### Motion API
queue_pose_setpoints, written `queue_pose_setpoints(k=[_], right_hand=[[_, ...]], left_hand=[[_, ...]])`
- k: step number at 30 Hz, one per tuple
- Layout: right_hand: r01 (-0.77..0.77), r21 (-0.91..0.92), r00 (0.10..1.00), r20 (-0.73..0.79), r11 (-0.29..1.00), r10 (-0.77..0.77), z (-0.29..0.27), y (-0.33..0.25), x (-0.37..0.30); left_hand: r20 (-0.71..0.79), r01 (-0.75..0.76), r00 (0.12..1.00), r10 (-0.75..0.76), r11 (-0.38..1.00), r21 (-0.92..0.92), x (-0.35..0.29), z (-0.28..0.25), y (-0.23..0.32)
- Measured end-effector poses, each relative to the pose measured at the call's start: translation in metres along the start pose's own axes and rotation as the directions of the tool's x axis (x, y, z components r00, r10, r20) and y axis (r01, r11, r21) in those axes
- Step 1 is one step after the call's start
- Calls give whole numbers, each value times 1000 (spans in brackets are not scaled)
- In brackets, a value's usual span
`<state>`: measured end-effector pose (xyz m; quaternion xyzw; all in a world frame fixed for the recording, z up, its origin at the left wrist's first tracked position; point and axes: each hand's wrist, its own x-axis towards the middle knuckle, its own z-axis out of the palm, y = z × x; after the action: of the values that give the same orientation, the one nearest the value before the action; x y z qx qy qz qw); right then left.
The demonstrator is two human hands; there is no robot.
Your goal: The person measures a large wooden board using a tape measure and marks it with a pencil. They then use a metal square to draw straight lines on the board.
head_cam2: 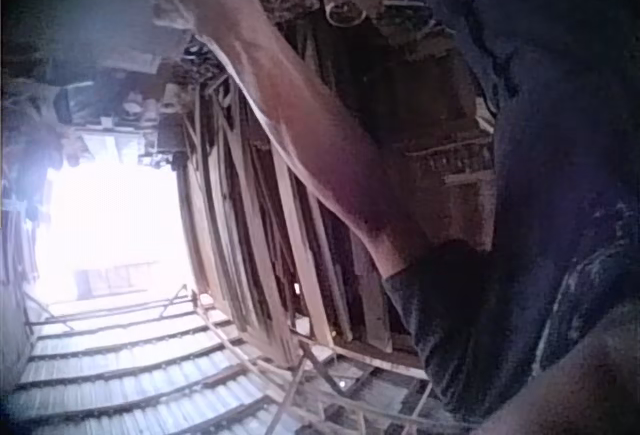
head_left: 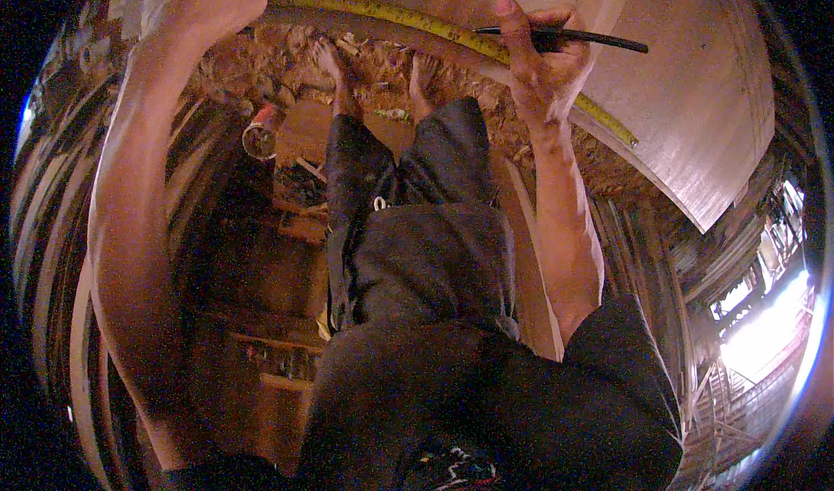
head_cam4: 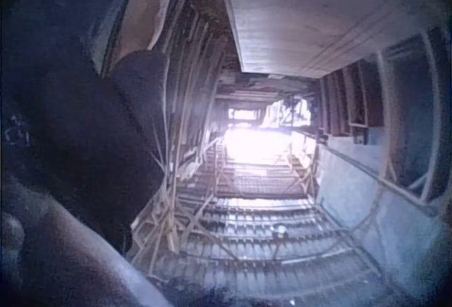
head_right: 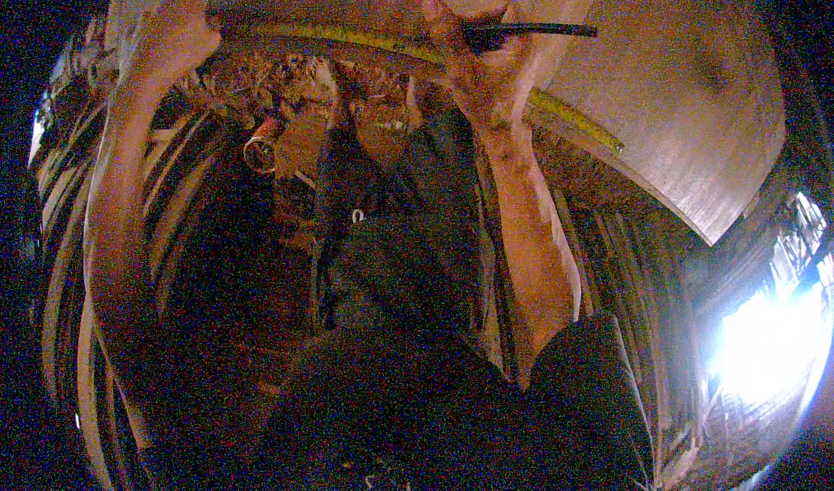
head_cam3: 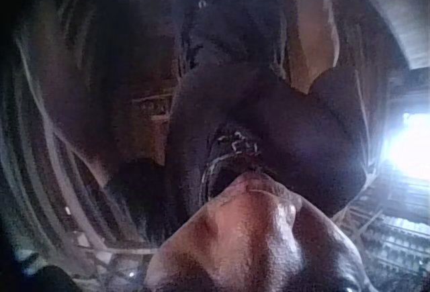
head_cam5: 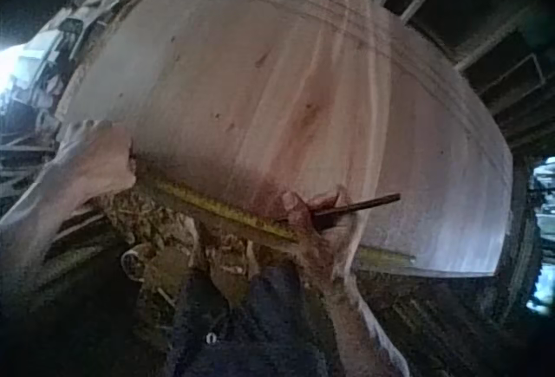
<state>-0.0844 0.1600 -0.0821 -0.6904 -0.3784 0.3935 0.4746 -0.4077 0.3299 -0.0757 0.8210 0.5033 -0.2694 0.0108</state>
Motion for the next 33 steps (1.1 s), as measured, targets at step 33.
queue_pose_setpoints(k=[33], right_hand=[[225, -174, 974, 21, 959, -225, -8, 38, -36]], left_hand=[[-101, -24, 995, 11, 991, -135, -41, 24, -7]])
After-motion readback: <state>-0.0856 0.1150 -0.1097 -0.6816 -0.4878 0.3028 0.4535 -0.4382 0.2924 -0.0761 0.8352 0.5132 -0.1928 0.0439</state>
